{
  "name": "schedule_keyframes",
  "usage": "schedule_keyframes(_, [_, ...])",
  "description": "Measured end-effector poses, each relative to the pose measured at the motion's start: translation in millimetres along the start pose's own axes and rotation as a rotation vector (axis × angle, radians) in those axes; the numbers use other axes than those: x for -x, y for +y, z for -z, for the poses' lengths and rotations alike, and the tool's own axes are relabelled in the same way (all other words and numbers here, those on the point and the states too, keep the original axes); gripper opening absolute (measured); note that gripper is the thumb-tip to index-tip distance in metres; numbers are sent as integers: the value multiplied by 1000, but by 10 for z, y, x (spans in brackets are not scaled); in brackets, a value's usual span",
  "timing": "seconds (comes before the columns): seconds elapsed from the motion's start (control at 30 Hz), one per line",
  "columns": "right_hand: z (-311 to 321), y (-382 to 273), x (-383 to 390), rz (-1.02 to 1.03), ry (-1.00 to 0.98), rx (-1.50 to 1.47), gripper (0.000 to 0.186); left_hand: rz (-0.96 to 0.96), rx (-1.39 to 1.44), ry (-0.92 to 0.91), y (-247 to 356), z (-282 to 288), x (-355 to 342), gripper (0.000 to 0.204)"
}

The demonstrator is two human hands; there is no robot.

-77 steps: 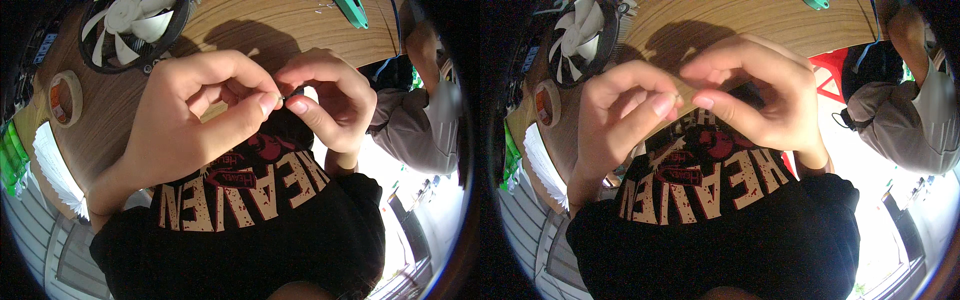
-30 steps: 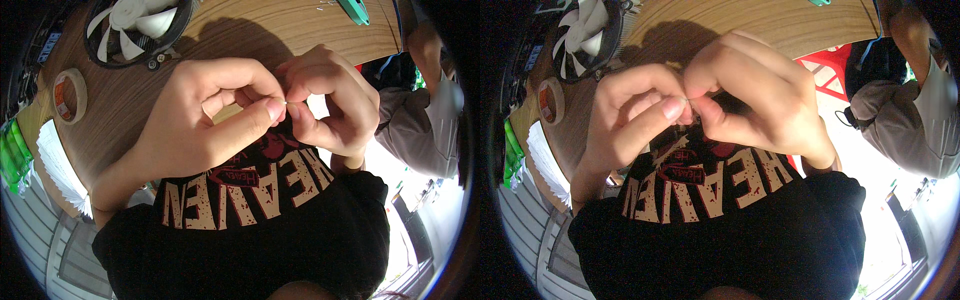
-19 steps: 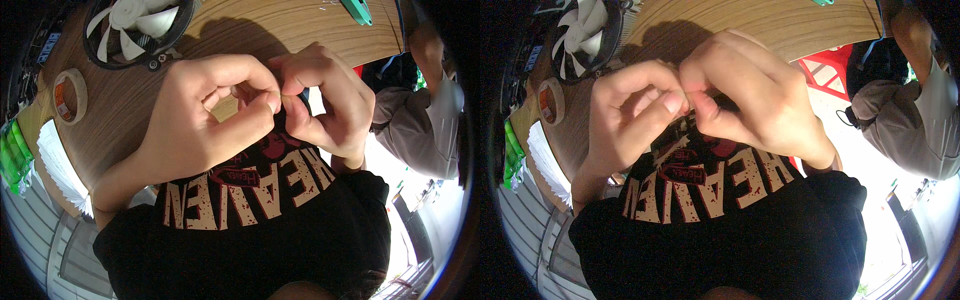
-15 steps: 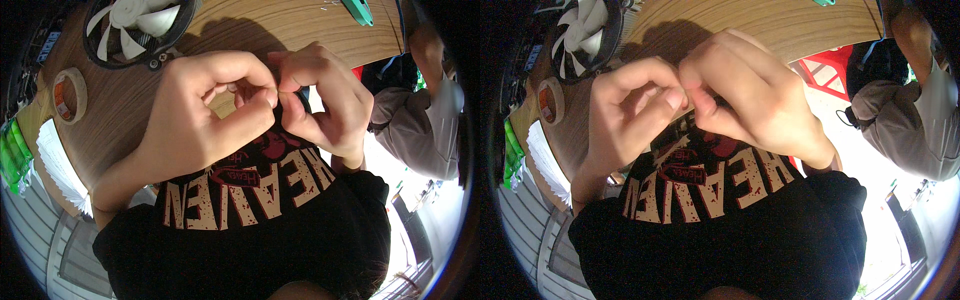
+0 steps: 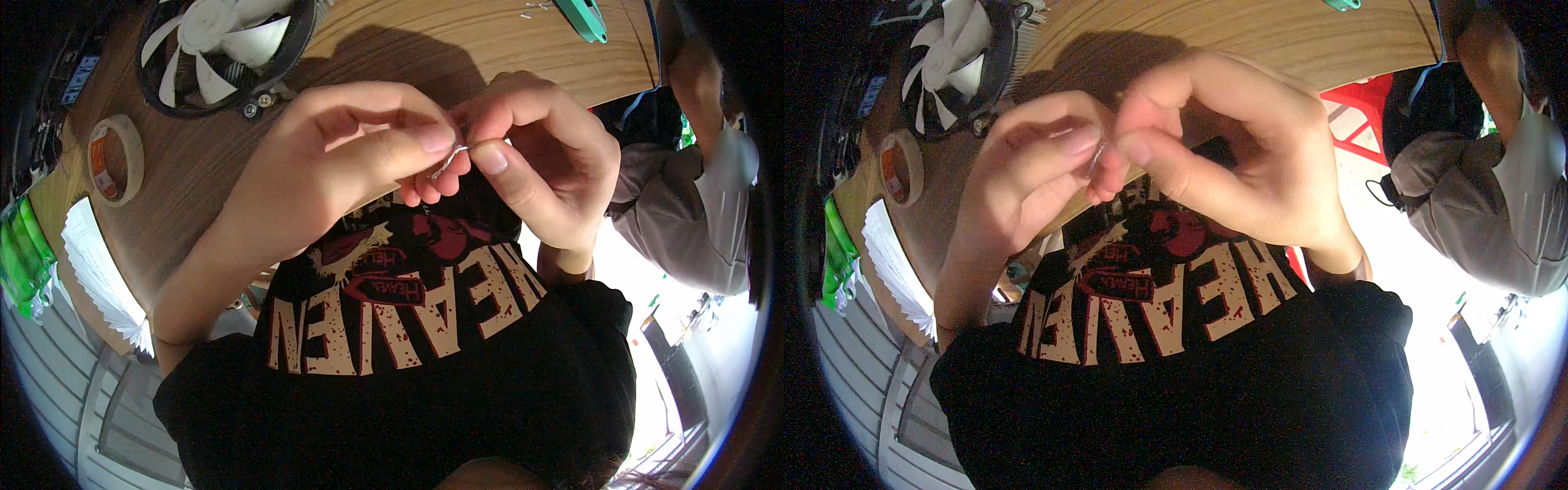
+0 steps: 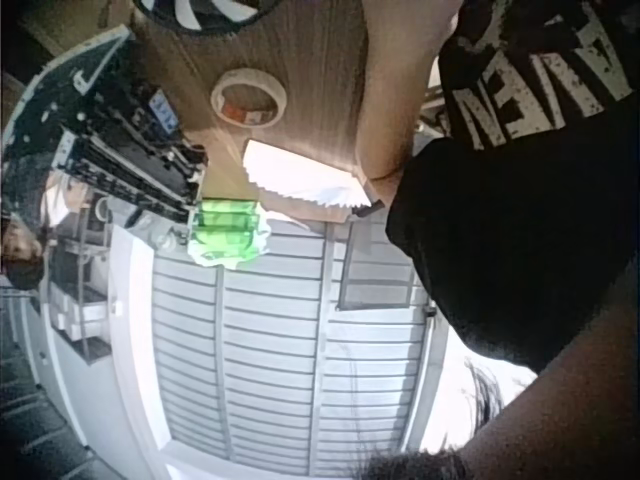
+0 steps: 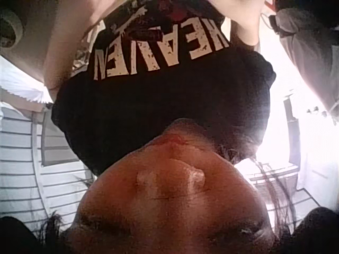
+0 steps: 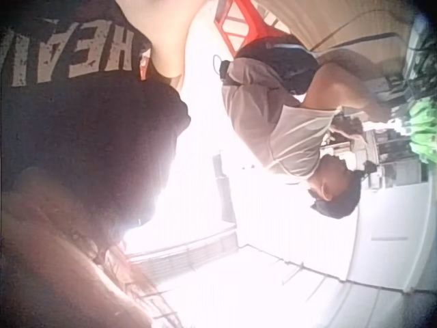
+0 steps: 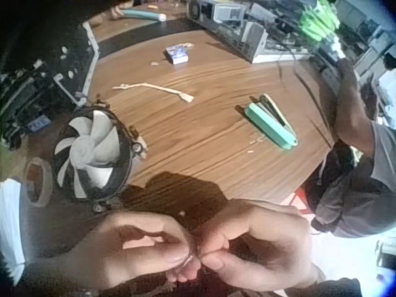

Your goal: The person works on computer components, first handling a small electrical component by hand and then using a screwdriver to secure a fan to a heatsink.

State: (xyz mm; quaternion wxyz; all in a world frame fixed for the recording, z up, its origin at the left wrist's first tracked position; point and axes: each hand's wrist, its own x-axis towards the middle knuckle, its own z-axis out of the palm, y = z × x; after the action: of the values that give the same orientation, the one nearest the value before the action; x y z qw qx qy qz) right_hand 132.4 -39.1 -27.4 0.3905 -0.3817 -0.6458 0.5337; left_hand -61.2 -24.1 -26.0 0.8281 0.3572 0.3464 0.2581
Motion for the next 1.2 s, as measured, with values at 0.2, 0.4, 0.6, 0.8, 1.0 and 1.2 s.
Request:
schedule_keyframes(0.2, [9, -1, 24, -99, 15, -102, 11, 64, 122, 17, 23, -45, -6, 24])
schedule_keyframes(0.4, [8, 37, 34, -83, 35, -110, 11, 65, 72, 19, 29, -37, -10, 27])
schedule_keyframes(0.6, [34, 71, 37, -54, 47, -65, 12, 20, 80, -28, -2, 32, -28, 31])
schedule_keyframes(0.8, [57, 61, 44, -55, 75, -23, 11, -39, -55, -62, 7, 58, -41, 28])
schedule_keyframes(1.0, [137, 63, 59, 30, 139, 155, 12, -94, -164, -11, -47, 68, -29, 24])
schedule_keyframes(1.2, [194, 28, 55, 120, 151, 465, 14, -635, -802, 141, -150, 28, -75, 38])
